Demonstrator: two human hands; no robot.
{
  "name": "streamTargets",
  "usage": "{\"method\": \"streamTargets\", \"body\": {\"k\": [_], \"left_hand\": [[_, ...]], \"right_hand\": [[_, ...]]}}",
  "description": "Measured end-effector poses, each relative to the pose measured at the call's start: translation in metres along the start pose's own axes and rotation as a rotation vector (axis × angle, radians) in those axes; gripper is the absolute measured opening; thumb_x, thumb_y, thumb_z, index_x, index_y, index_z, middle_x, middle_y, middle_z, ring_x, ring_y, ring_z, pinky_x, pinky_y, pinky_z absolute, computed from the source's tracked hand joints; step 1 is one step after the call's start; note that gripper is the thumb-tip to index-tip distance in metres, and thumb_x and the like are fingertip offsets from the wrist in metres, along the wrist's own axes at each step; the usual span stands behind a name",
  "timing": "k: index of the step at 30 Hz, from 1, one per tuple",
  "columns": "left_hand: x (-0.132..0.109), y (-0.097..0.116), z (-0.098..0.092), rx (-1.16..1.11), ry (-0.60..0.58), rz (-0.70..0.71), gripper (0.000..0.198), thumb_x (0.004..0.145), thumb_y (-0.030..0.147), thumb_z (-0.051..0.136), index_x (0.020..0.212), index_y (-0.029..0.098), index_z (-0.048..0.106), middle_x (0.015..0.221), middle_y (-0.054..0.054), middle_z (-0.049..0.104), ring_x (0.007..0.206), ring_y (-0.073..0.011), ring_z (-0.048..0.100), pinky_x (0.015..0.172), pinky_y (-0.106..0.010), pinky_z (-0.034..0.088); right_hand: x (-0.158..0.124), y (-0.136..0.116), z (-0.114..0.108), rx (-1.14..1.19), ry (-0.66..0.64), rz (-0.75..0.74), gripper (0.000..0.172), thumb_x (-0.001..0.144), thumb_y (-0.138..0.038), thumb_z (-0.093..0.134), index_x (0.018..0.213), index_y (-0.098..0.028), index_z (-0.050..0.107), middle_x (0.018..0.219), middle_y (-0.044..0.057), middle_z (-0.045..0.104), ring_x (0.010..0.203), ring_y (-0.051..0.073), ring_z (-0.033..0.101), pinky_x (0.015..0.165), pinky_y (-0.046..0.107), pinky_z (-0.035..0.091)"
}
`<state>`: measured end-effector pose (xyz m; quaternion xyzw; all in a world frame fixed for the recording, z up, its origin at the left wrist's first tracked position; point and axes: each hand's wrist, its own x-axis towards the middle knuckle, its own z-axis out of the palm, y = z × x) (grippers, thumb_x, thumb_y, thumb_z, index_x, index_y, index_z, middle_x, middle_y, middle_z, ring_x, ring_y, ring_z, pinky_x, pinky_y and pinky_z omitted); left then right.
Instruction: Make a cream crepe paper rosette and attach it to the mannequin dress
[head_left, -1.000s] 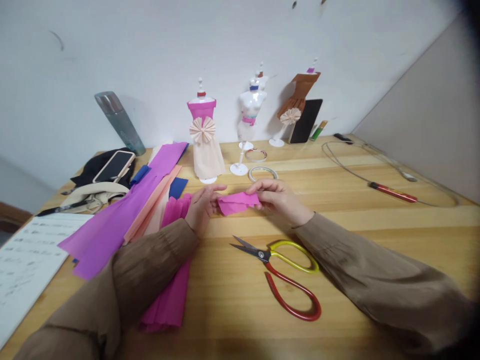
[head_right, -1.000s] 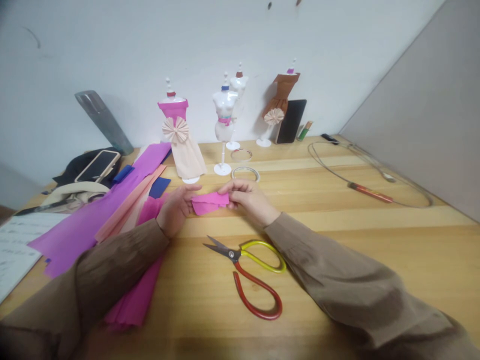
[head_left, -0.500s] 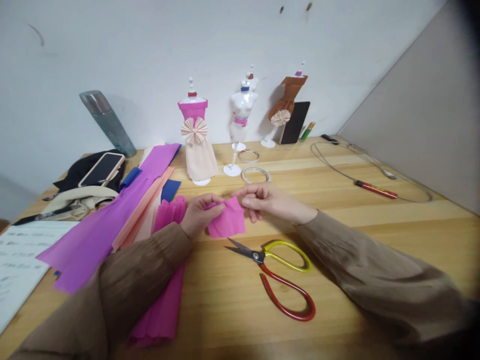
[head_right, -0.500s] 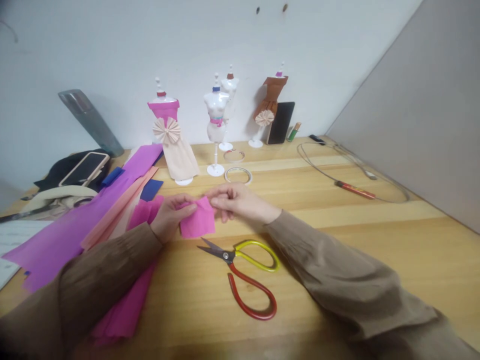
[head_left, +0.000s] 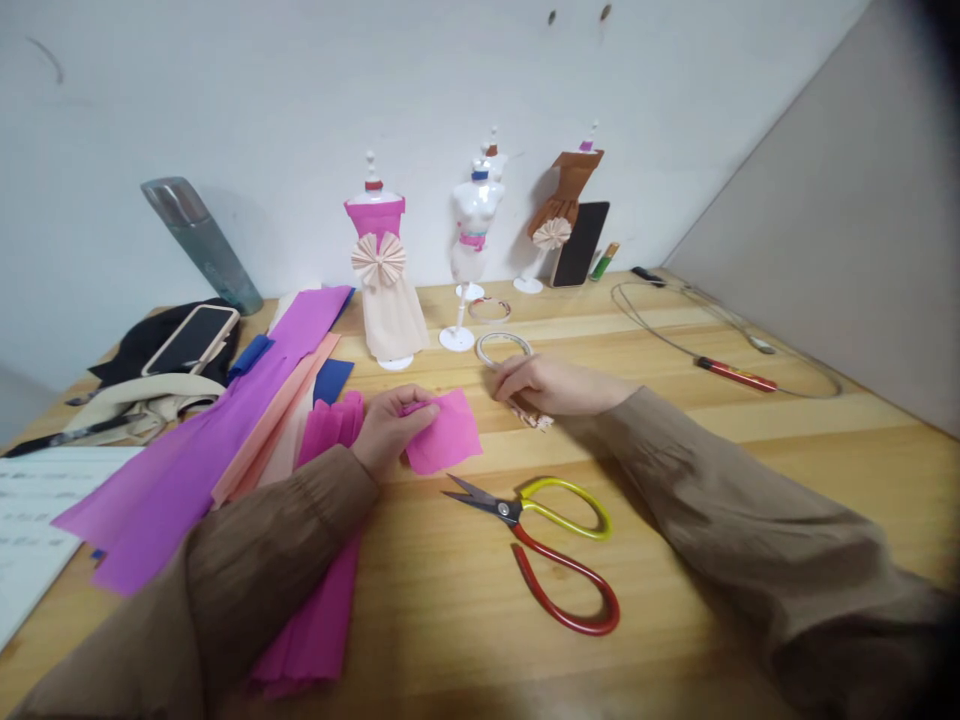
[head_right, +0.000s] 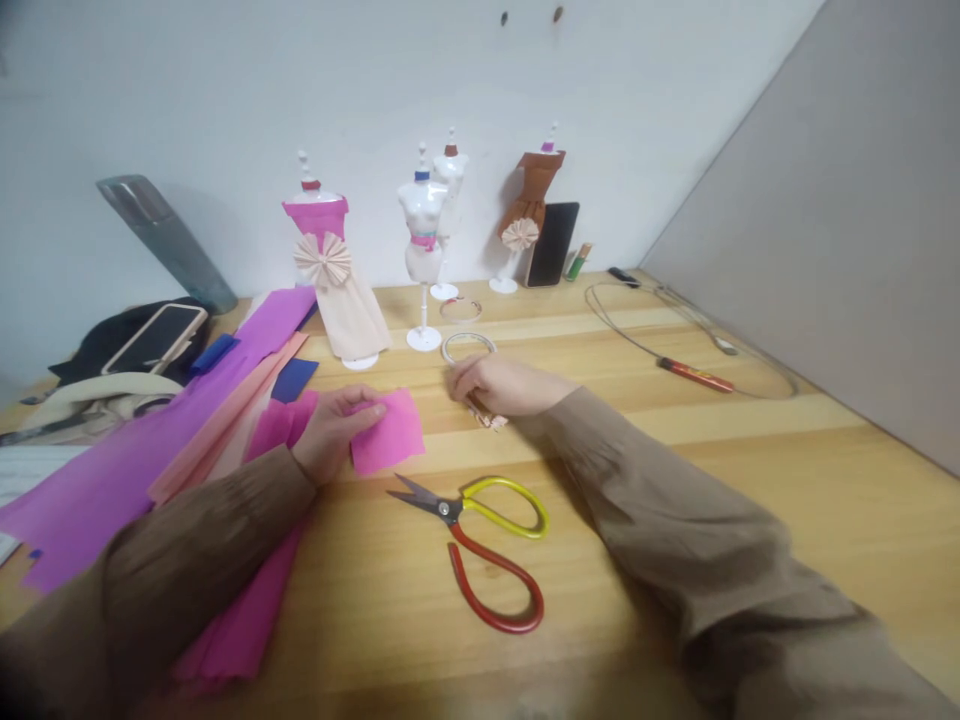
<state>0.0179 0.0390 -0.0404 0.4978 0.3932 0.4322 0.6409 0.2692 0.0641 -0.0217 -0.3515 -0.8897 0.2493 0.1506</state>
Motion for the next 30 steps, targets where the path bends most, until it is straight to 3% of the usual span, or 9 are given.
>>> {"method": "streamTargets", "body": {"k": [2,7,11,13,15,18,20,26,30], "left_hand": [[0.0,0.0,0.0,0.001,-0.012,-0.006,0.026,0.055,0.029,0.081,0.067,0.013,0.065,0.058,0.002,0.06,0.05,-0.0071,0.049,0.048,-0.018,0.036],[0.001,-0.001,-0.001,0.002,-0.002,-0.028,0.027,0.055,0.031,0.08,0.068,0.013,0.065,0.057,0.002,0.059,0.049,-0.0073,0.049,0.046,-0.018,0.036],[0.002,-0.002,-0.002,0.022,-0.006,-0.017,0.025,0.055,0.03,0.079,0.068,0.013,0.065,0.057,0.002,0.058,0.049,-0.0069,0.049,0.047,-0.018,0.036],[0.003,-0.003,-0.002,0.027,-0.006,-0.011,0.025,0.056,0.029,0.078,0.068,0.013,0.065,0.057,0.002,0.059,0.049,-0.0068,0.049,0.047,-0.018,0.037],[0.003,-0.003,-0.002,0.029,-0.012,-0.012,0.025,0.057,0.03,0.078,0.069,0.013,0.065,0.057,0.002,0.058,0.05,-0.0071,0.05,0.047,-0.018,0.037],[0.003,-0.005,-0.003,0.032,-0.021,-0.02,0.025,0.059,0.03,0.077,0.071,0.013,0.065,0.057,0.003,0.058,0.049,-0.0071,0.049,0.047,-0.018,0.036],[0.003,-0.006,-0.004,0.038,-0.031,-0.02,0.025,0.06,0.03,0.077,0.072,0.013,0.065,0.058,0.002,0.058,0.05,-0.0071,0.05,0.048,-0.018,0.037],[0.004,-0.005,-0.003,0.036,-0.024,-0.019,0.026,0.057,0.03,0.078,0.07,0.012,0.064,0.058,0.003,0.058,0.05,-0.0071,0.049,0.049,-0.018,0.036],[0.003,-0.003,-0.001,0.038,-0.024,-0.022,0.028,0.056,0.03,0.079,0.07,0.012,0.064,0.06,0.002,0.059,0.052,-0.0073,0.05,0.051,-0.019,0.037]], "right_hand": [[-0.01,0.003,-0.01,0.035,-0.03,0.083,0.029,0.075,-0.008,0.049,0.075,-0.018,0.076,0.082,0.006,0.073,0.077,0.017,0.065,0.073,0.03,0.05],[-0.035,-0.002,-0.034,0.024,0.015,0.263,0.026,0.08,-0.026,0.058,0.099,-0.022,0.075,0.099,0.006,0.074,0.082,0.02,0.066,0.073,0.03,0.049],[-0.028,-0.006,-0.025,-0.039,0.049,0.168,0.032,0.082,-0.023,0.056,0.11,-0.022,0.072,0.113,0.009,0.069,0.098,0.022,0.063,0.086,0.034,0.047],[-0.02,-0.008,-0.015,-0.001,0.004,0.03,0.029,0.08,-0.018,0.057,0.104,-0.02,0.074,0.114,0.01,0.068,0.106,0.022,0.06,0.091,0.035,0.045],[-0.015,-0.01,-0.008,0.043,-0.068,-0.037,0.021,0.077,-0.014,0.059,0.088,-0.018,0.076,0.102,0.01,0.07,0.097,0.02,0.061,0.085,0.032,0.047],[-0.018,-0.011,-0.01,0.049,-0.173,0.033,0.02,0.076,-0.013,0.058,0.069,-0.019,0.076,0.076,0.006,0.07,0.071,0.016,0.061,0.067,0.028,0.047],[-0.024,-0.01,-0.017,0.042,-0.185,0.112,0.019,0.076,-0.016,0.059,0.07,-0.02,0.076,0.071,0.005,0.07,0.066,0.016,0.06,0.064,0.028,0.046],[-0.017,0.003,-0.021,-0.123,0.317,0.22,0.025,0.079,-0.023,0.056,0.096,-0.02,0.074,0.099,0.009,0.072,0.091,0.024,0.063,0.084,0.035,0.046],[0.0,0.018,-0.003,-0.341,0.22,0.219,0.02,0.078,-0.018,0.056,0.089,-0.017,0.073,0.092,0.012,0.071,0.091,0.026,0.061,0.085,0.036,0.043]]}}
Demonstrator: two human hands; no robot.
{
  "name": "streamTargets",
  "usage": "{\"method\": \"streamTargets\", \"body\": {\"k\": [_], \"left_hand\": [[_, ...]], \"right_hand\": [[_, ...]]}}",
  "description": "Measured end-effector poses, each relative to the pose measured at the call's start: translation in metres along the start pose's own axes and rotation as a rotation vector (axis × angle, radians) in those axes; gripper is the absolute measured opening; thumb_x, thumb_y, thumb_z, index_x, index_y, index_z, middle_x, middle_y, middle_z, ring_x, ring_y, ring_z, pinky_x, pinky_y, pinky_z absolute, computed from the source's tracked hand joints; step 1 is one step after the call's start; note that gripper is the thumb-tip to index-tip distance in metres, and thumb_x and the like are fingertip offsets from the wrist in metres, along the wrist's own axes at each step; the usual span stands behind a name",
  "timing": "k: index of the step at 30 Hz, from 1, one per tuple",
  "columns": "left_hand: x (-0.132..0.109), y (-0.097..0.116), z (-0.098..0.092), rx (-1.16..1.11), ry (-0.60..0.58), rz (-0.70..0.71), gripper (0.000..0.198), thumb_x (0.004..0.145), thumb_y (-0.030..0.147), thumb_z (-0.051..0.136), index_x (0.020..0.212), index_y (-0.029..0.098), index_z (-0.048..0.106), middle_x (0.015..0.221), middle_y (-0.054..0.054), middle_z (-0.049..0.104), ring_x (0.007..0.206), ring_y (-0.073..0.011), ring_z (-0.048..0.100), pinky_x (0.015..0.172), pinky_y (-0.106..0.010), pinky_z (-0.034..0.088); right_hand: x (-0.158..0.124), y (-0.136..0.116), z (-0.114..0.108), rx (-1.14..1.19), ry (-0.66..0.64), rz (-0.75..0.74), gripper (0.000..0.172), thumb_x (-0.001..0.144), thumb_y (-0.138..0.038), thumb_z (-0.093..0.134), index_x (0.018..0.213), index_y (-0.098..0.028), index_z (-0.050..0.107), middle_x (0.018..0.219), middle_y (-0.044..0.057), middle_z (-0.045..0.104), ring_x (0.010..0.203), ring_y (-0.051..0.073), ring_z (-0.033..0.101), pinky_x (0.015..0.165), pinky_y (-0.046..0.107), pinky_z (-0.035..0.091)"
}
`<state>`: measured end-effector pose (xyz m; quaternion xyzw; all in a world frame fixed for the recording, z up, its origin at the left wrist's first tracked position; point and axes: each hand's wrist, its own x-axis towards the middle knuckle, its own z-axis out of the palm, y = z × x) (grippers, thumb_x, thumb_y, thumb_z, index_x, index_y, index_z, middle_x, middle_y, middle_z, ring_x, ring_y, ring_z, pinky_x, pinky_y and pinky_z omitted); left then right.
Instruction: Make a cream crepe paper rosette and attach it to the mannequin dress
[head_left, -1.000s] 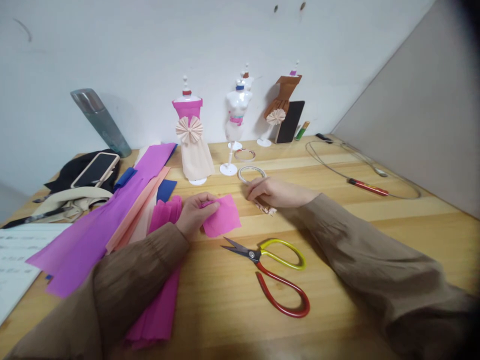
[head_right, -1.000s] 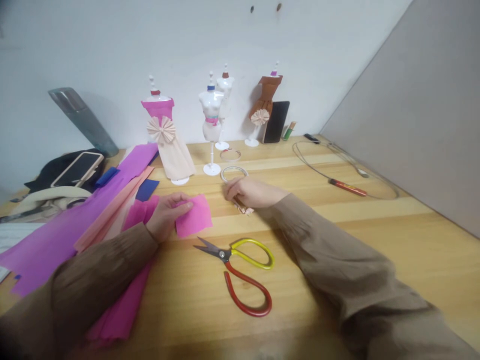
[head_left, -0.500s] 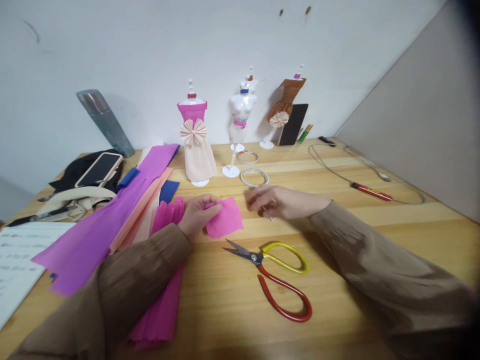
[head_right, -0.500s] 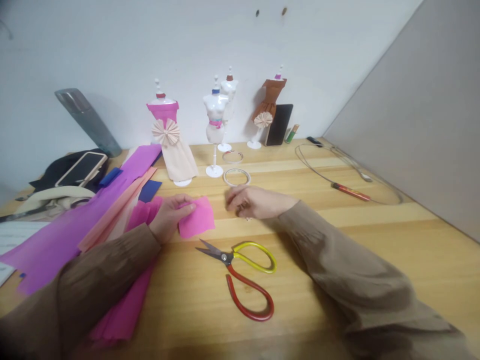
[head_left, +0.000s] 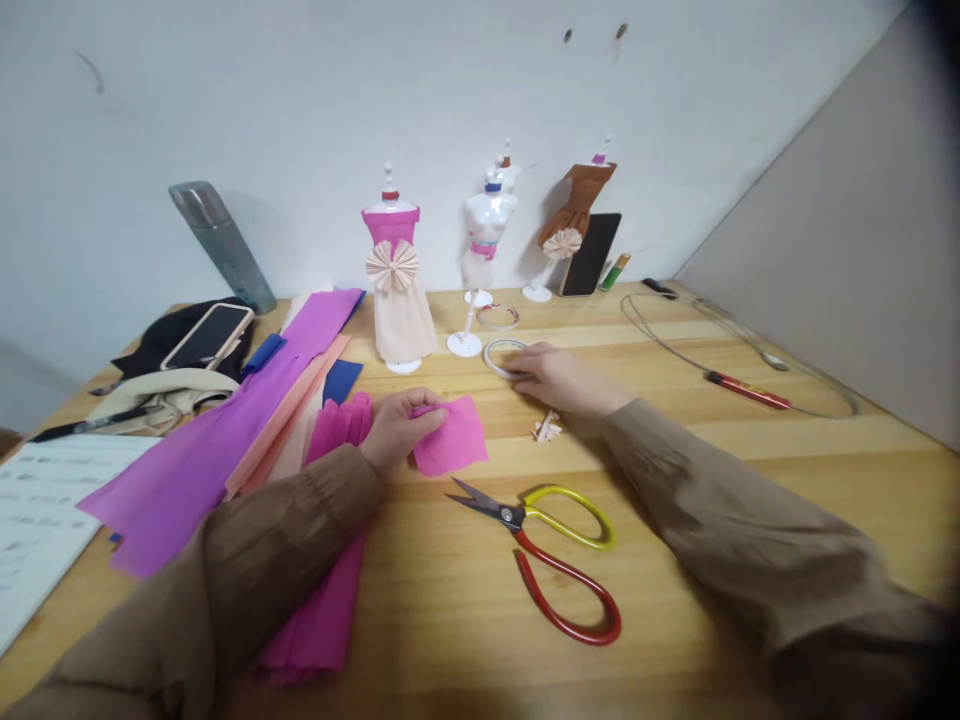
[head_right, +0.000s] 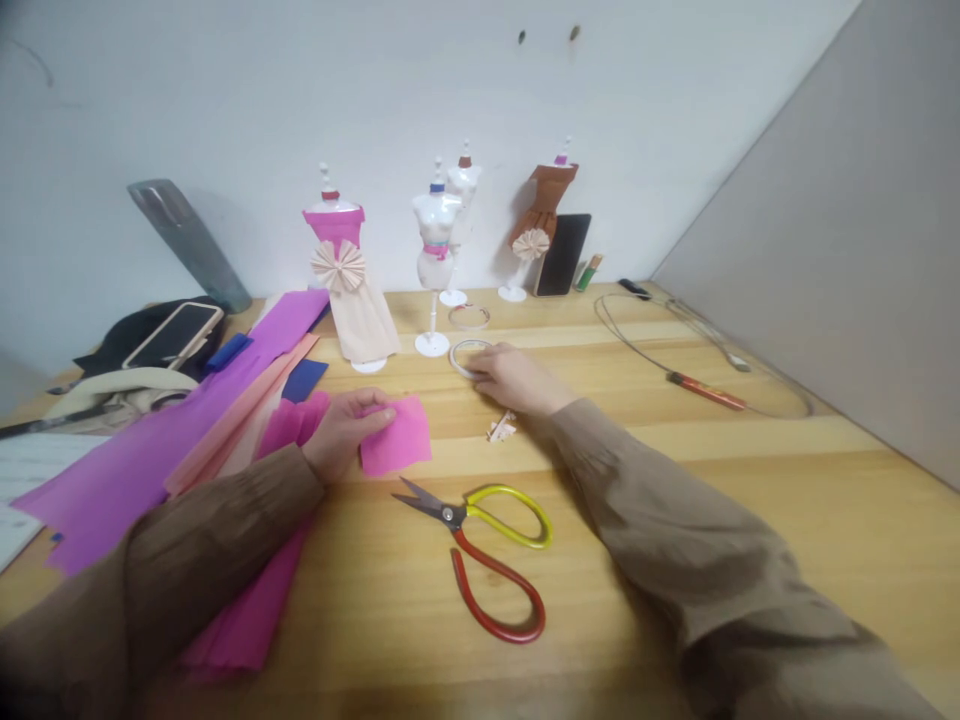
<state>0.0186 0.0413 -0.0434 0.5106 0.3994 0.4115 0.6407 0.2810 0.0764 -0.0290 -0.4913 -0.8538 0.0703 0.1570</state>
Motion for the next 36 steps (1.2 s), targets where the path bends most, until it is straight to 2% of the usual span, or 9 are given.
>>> {"method": "streamTargets", "body": {"k": [5,9,14,16,19,26,29,31,36], "left_hand": [[-0.003,0.002,-0.001,-0.027,-0.045,-0.009,0.027,0.056,0.031,0.078,0.068,0.013,0.063,0.056,0.003,0.056,0.049,-0.007,0.046,0.05,-0.02,0.034],[-0.007,0.01,-0.003,-0.055,-0.196,-0.053,0.023,0.053,0.028,0.078,0.061,0.013,0.062,0.054,0.001,0.057,0.048,-0.0081,0.046,0.049,-0.021,0.033],[-0.011,0.01,0.001,0.004,-0.394,-0.018,0.022,0.053,0.027,0.079,0.057,0.013,0.063,0.074,-0.007,0.068,0.072,-0.0161,0.059,0.067,-0.027,0.044],[-0.012,0.008,0.004,0.043,-0.382,0.0,0.022,0.057,0.028,0.079,0.06,0.013,0.064,0.079,-0.007,0.069,0.076,-0.0165,0.06,0.071,-0.028,0.044],[-0.015,0.014,0.004,0.078,-0.343,0.041,0.023,0.062,0.032,0.077,0.066,0.013,0.065,0.068,-0.004,0.065,0.065,-0.0131,0.057,0.063,-0.026,0.042],[-0.02,0.073,-0.013,0.253,-0.292,0.16,0.014,0.06,0.02,0.074,0.067,0.012,0.066,0.061,0.0,0.061,0.054,-0.0089,0.05,0.051,-0.02,0.036],[-0.014,0.085,-0.021,0.238,-0.233,0.181,0.01,0.056,0.014,0.071,0.058,0.013,0.061,0.065,-0.003,0.066,0.062,-0.0122,0.058,0.057,-0.022,0.043],[-0.011,0.085,-0.023,0.159,-0.169,0.149,0.01,0.055,0.011,0.067,0.054,0.014,0.057,0.063,-0.003,0.066,0.06,-0.0124,0.059,0.056,-0.022,0.044],[-0.013,0.089,-0.021,0.16,-0.004,0.12,0.004,0.056,0.011,0.056,0.055,0.014,0.055,0.05,0.001,0.055,0.045,-0.007,0.043,0.042,-0.018,0.027]], "right_hand": [[-0.004,-0.009,-0.009,0.032,0.053,0.072,0.015,0.079,-0.019,0.054,0.078,-0.016,0.068,0.083,0.01,0.067,0.08,0.023,0.059,0.076,0.035,0.043],[-0.011,-0.034,-0.029,0.515,0.017,0.09,0.019,0.079,-0.034,0.061,0.084,-0.017,0.067,0.087,0.006,0.069,0.084,0.021,0.061,0.08,0.035,0.044],[-0.013,-0.06,-0.023,0.958,-0.098,0.18,0.024,0.07,-0.037,0.072,0.081,-0.016,0.069,0.079,0.003,0.069,0.075,0.016,0.06,0.074,0.032,0.045],[-0.012,-0.065,-0.019,1.016,-0.105,0.174,0.021,0.068,-0.035,0.074,0.078,-0.017,0.07,0.08,0.003,0.069,0.075,0.015,0.06,0.074,0.031,0.045],[-0.012,-0.068,-0.016,1.056,-0.083,0.158,0.02,0.066,-0.034,0.076,0.075,-0.016,0.07,0.079,0.003,0.069,0.073,0.014,0.059,0.071,0.029,0.045],[-0.016,-0.068,-0.026,0.987,-0.03,0.212,0.027,0.066,-0.039,0.077,0.08,-0.016,0.073,0.064,0.0,0.064,0.057,0.01,0.051,0.053,0.025,0.038],[-0.016,-0.065,-0.032,0.963,-0.005,0.188,0.027,0.066,-0.038,0.078,0.08,-0.016,0.073,0.064,0.0,0.064,0.056,0.01,0.051,0.051,0.024,0.037],[-0.017,-0.063,-0.034,0.941,-0.004,0.156,0.024,0.066,-0.037,0.079,0.079,-0.017,0.074,0.066,0.001,0.066,0.058,0.011,0.054,0.053,0.025,0.04],[-0.018,-0.062,-0.043,0.926,0.004,0.008,0.012,0.07,-0.03,0.077,0.077,-0.02,0.076,0.085,0.004,0.074,0.078,0.016,0.066,0.071,0.027,0.052]]}}
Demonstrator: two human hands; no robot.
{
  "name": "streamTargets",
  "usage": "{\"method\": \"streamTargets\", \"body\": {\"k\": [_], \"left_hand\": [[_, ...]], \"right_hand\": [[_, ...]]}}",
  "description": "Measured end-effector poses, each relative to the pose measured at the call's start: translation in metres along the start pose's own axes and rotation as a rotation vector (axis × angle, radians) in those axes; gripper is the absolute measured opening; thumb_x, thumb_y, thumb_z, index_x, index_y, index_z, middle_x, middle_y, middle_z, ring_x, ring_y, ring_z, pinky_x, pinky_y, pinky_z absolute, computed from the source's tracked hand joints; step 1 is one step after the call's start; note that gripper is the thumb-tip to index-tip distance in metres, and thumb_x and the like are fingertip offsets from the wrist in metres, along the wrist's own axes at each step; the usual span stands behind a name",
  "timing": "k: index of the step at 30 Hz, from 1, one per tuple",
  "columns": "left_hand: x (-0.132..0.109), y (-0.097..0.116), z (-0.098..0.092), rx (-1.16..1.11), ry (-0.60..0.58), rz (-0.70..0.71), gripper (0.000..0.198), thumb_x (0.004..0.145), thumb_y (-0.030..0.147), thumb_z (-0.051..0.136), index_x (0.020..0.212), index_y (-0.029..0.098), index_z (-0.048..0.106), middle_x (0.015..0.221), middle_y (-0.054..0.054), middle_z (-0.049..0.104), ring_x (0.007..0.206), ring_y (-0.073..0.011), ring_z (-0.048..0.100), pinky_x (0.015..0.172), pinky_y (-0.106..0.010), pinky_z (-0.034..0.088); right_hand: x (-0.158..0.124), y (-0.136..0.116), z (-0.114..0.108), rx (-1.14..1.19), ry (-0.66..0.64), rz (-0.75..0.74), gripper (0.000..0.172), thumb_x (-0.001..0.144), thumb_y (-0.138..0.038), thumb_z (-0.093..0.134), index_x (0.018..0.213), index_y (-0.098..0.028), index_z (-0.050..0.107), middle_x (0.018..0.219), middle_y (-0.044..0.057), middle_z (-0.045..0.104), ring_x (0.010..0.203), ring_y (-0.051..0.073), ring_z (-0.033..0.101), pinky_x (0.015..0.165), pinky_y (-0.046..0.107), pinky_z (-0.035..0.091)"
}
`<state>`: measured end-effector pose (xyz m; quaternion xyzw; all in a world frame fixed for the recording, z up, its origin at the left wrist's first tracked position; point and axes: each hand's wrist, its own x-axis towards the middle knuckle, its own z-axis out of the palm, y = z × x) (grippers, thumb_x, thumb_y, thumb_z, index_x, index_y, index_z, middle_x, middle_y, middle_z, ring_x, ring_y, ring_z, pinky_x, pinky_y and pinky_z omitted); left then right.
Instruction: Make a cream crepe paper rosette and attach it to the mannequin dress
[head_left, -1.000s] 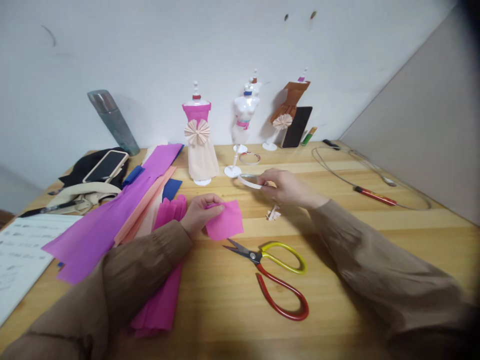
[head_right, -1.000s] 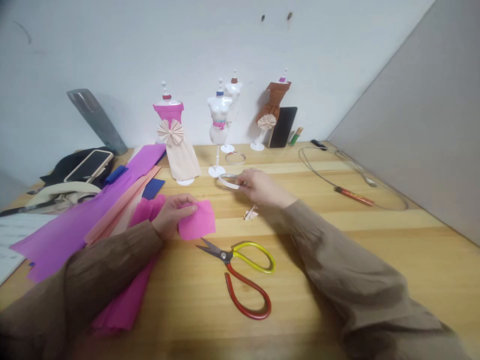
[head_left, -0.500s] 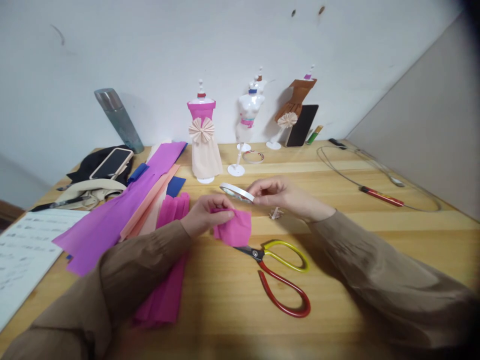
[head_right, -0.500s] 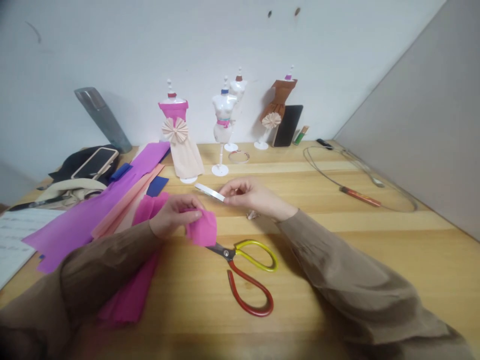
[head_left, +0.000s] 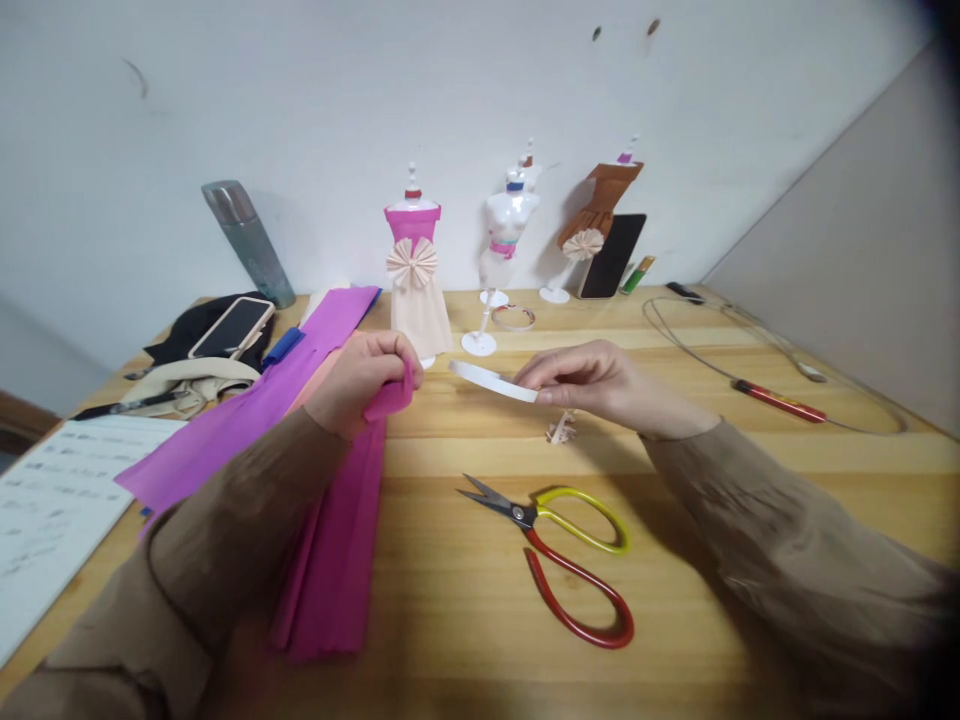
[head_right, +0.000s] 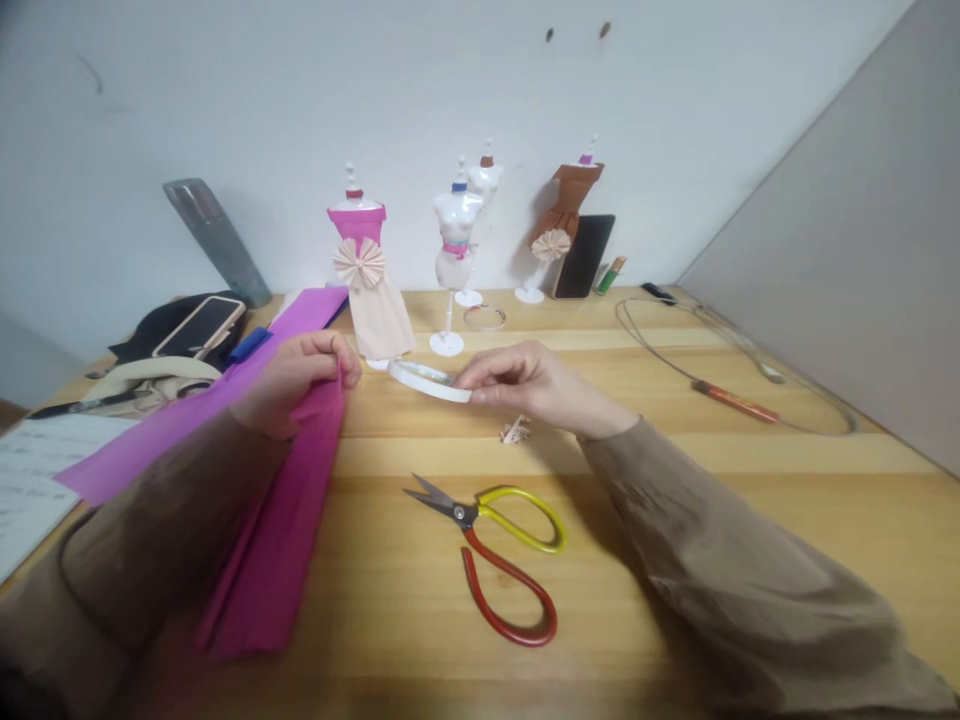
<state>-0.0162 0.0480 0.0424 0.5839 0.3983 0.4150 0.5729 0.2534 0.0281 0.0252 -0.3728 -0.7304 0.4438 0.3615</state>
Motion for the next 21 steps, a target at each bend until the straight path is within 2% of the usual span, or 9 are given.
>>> {"method": "streamTargets", "body": {"k": [1,3,6,8,10,12,14,17,21], "left_hand": [[-0.002,0.003,0.001,0.067,0.02,0.044,0.004,0.059,0.012,0.057,0.062,0.013,0.06,0.052,0.001,0.055,0.046,-0.0072,0.043,0.043,-0.018,0.028],[-0.007,0.009,0.003,0.261,-0.006,0.138,0.021,0.066,0.017,0.061,0.085,0.013,0.068,0.05,0.005,0.05,0.046,-0.0068,0.039,0.044,-0.019,0.027],[-0.013,0.011,0.009,0.508,-0.143,0.22,0.037,0.072,0.023,0.063,0.107,0.011,0.068,0.045,0.009,0.037,0.043,-0.0064,0.03,0.045,-0.02,0.023],[-0.015,0.008,0.012,0.574,-0.231,0.237,0.03,0.075,0.026,0.06,0.099,0.011,0.07,0.048,0.006,0.043,0.047,-0.0074,0.035,0.047,-0.021,0.027],[-0.015,0.003,0.015,0.626,-0.318,0.232,0.021,0.076,0.029,0.059,0.082,0.013,0.071,0.054,0.002,0.051,0.053,-0.0091,0.042,0.052,-0.021,0.031],[-0.015,-0.001,0.017,0.689,-0.368,0.224,0.021,0.076,0.031,0.06,0.067,0.013,0.067,0.056,0.002,0.052,0.056,-0.0095,0.044,0.053,-0.021,0.031],[-0.015,-0.005,0.02,0.759,-0.354,0.231,0.023,0.077,0.03,0.06,0.062,0.014,0.063,0.052,0.004,0.046,0.054,-0.0086,0.04,0.052,-0.021,0.028],[-0.021,-0.009,0.028,0.893,-0.257,0.259,0.025,0.079,0.028,0.059,0.057,0.015,0.059,0.05,0.004,0.04,0.052,-0.0084,0.036,0.053,-0.023,0.024],[-0.034,-0.012,0.041,1.151,-0.185,0.288,0.028,0.082,0.029,0.057,0.057,0.016,0.056,0.051,0.001,0.042,0.052,-0.0118,0.036,0.054,-0.028,0.021]], "right_hand": [[-0.001,-0.002,-0.001,-0.014,-0.016,-0.017,0.011,0.072,-0.029,0.076,0.078,-0.021,0.076,0.086,0.005,0.074,0.08,0.016,0.067,0.073,0.027,0.052],[-0.002,-0.006,-0.001,-0.044,-0.052,-0.035,0.01,0.074,-0.028,0.074,0.08,-0.021,0.076,0.088,0.005,0.075,0.081,0.016,0.068,0.073,0.027,0.053],[-0.003,-0.009,0.0,-0.069,-0.092,-0.041,0.012,0.076,-0.029,0.073,0.082,-0.02,0.077,0.089,0.006,0.075,0.08,0.016,0.068,0.071,0.026,0.054],[-0.003,-0.01,0.001,-0.084,-0.101,-0.039,0.014,0.076,-0.03,0.072,0.084,-0.019,0.077,0.091,0.006,0.075,0.08,0.016,0.068,0.071,0.027,0.054],[-0.002,-0.008,0.003,-0.113,-0.1,-0.043,0.016,0.077,-0.031,0.071,0.086,-0.02,0.077,0.092,0.007,0.075,0.082,0.017,0.068,0.072,0.028,0.054],[0.0,-0.005,0.006,-0.161,-0.084,-0.06,0.016,0.078,-0.03,0.068,0.087,-0.02,0.076,0.093,0.007,0.074,0.084,0.019,0.068,0.075,0.03,0.054],[0.001,-0.001,0.012,-0.252,-0.027,-0.075,0.016,0.08,-0.027,0.064,0.09,-0.021,0.076,0.093,0.006,0.074,0.083,0.019,0.068,0.073,0.031,0.053],[0.0,0.002,0.029,-0.464,0.123,-0.114,0.025,0.08,-0.015,0.056,0.097,-0.021,0.073,0.094,0.006,0.072,0.077,0.018,0.066,0.067,0.031,0.051],[-0.006,0.003,0.051,-0.752,0.19,-0.207,0.037,0.079,-0.009,0.051,0.109,-0.019,0.07,0.105,0.01,0.07,0.091,0.024,0.066,0.073,0.034,0.051]]}}
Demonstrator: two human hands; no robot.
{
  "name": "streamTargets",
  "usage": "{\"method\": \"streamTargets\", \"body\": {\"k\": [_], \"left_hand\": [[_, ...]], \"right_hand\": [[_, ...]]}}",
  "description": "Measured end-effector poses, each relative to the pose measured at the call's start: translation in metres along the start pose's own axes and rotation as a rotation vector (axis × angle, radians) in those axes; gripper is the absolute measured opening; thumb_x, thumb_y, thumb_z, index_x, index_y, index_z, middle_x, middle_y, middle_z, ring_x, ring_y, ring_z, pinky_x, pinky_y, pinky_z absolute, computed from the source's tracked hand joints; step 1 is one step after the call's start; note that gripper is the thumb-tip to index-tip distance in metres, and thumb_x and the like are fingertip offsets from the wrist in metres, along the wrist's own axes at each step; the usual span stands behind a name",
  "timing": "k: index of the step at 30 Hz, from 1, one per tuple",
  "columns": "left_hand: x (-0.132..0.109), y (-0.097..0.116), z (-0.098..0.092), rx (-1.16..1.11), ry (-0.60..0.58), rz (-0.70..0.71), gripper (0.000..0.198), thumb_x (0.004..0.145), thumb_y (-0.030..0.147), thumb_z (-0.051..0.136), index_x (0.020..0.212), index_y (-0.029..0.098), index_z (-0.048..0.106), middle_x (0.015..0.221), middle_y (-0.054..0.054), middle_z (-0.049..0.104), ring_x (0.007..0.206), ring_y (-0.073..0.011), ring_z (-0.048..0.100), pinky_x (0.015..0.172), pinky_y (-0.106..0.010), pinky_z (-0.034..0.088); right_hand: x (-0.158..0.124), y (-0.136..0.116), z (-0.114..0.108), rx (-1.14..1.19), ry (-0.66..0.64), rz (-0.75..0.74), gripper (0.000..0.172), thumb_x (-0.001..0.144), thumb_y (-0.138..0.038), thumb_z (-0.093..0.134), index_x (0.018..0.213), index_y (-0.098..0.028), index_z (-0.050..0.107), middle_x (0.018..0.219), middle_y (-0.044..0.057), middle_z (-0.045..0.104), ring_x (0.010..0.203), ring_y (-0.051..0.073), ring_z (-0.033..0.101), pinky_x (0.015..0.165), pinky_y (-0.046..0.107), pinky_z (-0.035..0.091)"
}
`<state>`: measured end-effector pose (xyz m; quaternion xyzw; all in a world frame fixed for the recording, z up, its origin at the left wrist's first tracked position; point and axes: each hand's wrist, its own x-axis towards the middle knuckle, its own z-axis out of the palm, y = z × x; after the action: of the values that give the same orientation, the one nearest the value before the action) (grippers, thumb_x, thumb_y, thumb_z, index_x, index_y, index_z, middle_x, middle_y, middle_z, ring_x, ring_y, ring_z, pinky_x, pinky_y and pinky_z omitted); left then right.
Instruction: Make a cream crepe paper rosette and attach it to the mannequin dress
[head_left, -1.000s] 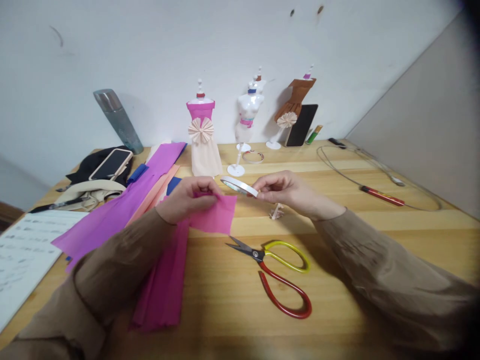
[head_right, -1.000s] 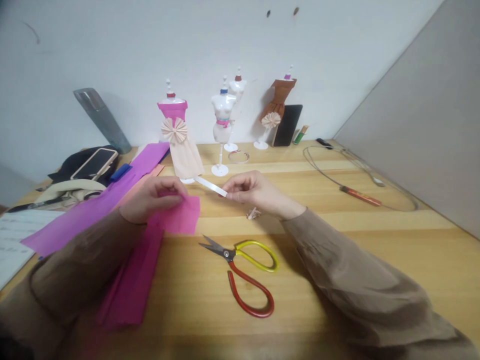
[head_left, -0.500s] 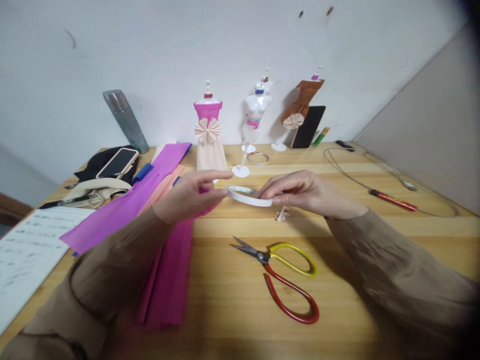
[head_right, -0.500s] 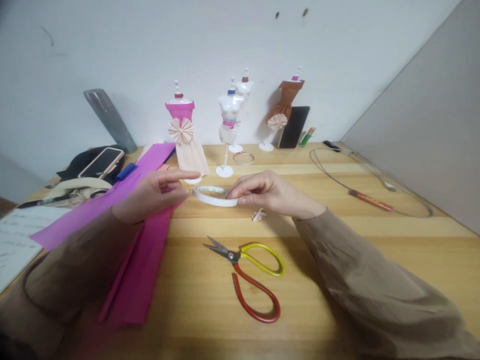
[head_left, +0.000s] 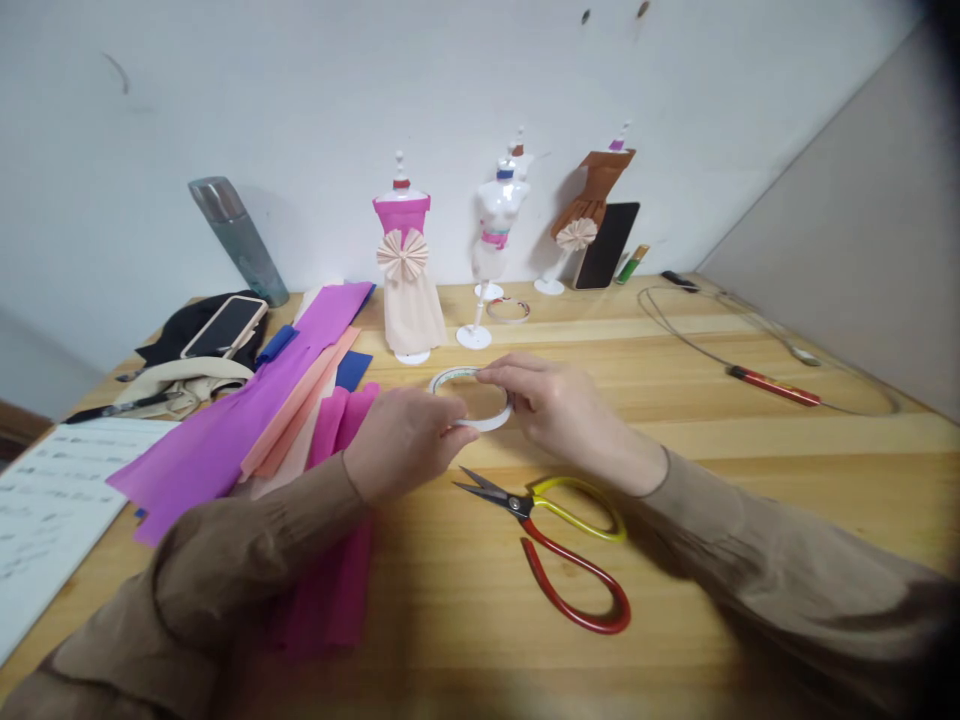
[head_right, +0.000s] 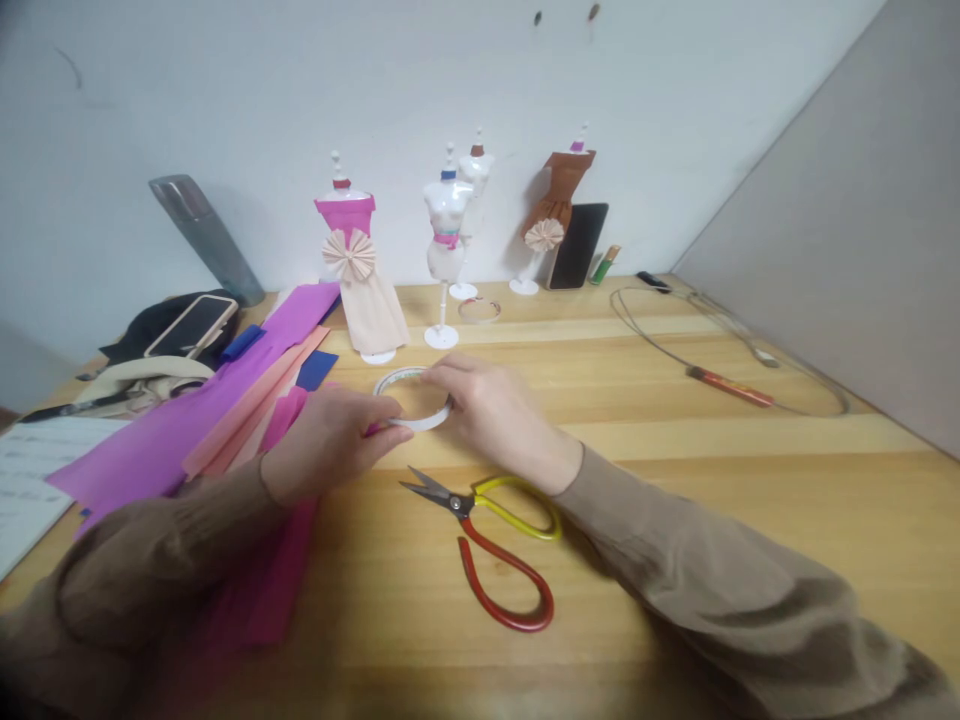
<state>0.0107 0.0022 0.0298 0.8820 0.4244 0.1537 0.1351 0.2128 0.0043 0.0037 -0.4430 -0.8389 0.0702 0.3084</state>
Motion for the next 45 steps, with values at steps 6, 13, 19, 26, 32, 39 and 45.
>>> {"method": "streamTargets", "body": {"k": [6,13,19,26,32,39,45], "left_hand": [[0.003,-0.009,0.009,0.154,-0.141,-0.008,0.025,0.085,0.034,0.054,0.068,0.017,0.062,0.06,-0.004,0.053,0.057,-0.0169,0.046,0.056,-0.028,0.026],[0.01,-0.038,0.024,0.071,-0.153,-0.001,0.016,0.073,0.023,0.066,0.06,0.017,0.058,0.055,-0.001,0.047,0.057,-0.0158,0.047,0.06,-0.027,0.033],[0.005,-0.031,0.016,-0.094,-0.168,0.011,0.021,0.067,0.015,0.069,0.087,0.018,0.067,0.058,0.003,0.047,0.057,-0.0147,0.046,0.061,-0.027,0.035],[0.01,-0.013,0.012,-0.828,0.098,-0.216,0.033,0.083,0.03,0.051,0.108,0.013,0.063,0.071,-0.001,0.058,0.065,-0.0132,0.051,0.061,-0.025,0.041],[0.005,-0.009,0.021,-1.136,-0.015,-0.24,0.049,0.065,0.013,0.06,0.114,0.012,0.059,0.061,0.005,0.051,0.052,-0.0071,0.042,0.049,-0.02,0.032],[0.008,-0.007,0.013,-1.249,0.11,-0.383,0.047,0.06,0.011,0.069,0.106,0.011,0.06,0.073,0.001,0.063,0.062,-0.0092,0.056,0.058,-0.022,0.044],[0.011,-0.015,0.012,-1.258,0.109,-0.445,0.022,0.062,0.018,0.074,0.08,0.011,0.062,0.06,0.002,0.062,0.052,-0.0075,0.054,0.05,-0.019,0.042]], "right_hand": [[-0.001,0.003,-0.003,0.03,-0.013,-0.078,0.051,0.075,-0.002,0.045,0.119,-0.019,0.064,0.124,0.01,0.063,0.108,0.023,0.062,0.088,0.035,0.051],[0.006,0.014,-0.017,0.162,0.008,0.053,0.047,0.074,-0.005,0.05,0.113,-0.024,0.067,0.126,0.008,0.061,0.103,0.025,0.062,0.082,0.039,0.052],[0.007,0.01,-0.019,0.326,0.059,0.193,0.025,0.075,-0.017,0.059,0.096,-0.024,0.071,0.107,0.006,0.068,0.066,0.016,0.058,0.06,0.032,0.047],[0.001,-0.024,-0.004,0.836,-0.211,0.357,0.038,0.077,-0.039,0.062,0.11,-0.018,0.061,0.078,0.003,0.062,0.062,0.013,0.055,0.056,0.028,0.046],[-0.004,-0.029,0.017,0.878,-0.102,0.442,0.054,0.069,-0.028,0.07,0.119,-0.022,0.053,0.066,-0.004,0.054,0.056,0.011,0.05,0.052,0.026,0.041],[0.001,-0.013,0.009,0.992,-0.057,0.556,0.028,0.062,-0.027,0.073,0.084,-0.018,0.059,0.062,-0.004,0.058,0.05,0.009,0.049,0.048,0.024,0.038],[0.003,-0.017,0.0,1.007,-0.076,0.585,0.028,0.066,-0.039,0.074,0.079,-0.017,0.061,0.064,-0.001,0.059,0.054,0.009,0.049,0.05,0.024,0.037]]}}
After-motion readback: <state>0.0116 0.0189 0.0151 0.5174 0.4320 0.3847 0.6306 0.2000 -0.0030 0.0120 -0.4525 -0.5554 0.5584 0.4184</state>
